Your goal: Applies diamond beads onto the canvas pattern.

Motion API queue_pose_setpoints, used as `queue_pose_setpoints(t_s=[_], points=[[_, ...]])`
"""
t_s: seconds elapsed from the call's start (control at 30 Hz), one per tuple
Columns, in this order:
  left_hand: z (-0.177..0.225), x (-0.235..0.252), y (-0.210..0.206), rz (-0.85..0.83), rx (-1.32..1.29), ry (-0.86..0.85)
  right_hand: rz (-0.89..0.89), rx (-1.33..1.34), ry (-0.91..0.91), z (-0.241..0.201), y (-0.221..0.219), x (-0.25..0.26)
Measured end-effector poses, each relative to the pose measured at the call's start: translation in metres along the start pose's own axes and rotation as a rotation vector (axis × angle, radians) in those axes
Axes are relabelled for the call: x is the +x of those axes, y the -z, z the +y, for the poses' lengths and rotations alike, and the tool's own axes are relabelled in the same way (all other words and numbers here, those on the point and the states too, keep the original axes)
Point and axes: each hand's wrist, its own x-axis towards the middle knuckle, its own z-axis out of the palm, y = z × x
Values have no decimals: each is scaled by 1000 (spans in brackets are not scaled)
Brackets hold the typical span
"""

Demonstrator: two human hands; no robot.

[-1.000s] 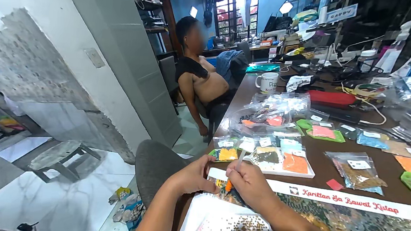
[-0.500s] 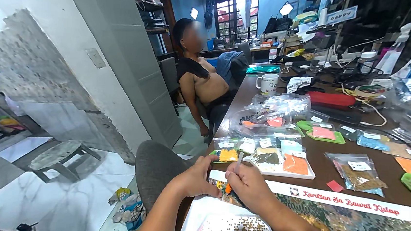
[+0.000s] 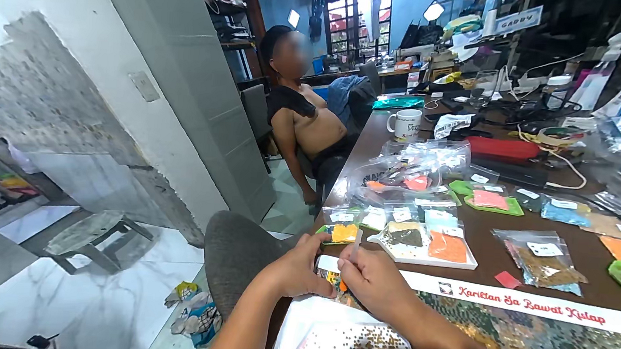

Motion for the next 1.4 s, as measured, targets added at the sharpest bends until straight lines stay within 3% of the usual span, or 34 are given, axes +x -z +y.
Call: queue_pose_setpoints(t_s=[0.13,0.37,0.67,1.4], points=[[-1,1,-1,6,-8,-10,-95,-101,53,-9,4,1],[3,-1,-1,2,15,2,73,-25,68,-3,4,1],[2,-3,1,7,12,-6,0,-71,159,2,0,0],[-1,1,-1,-3,38,-15,-32,-78,193,0,-1,-3]])
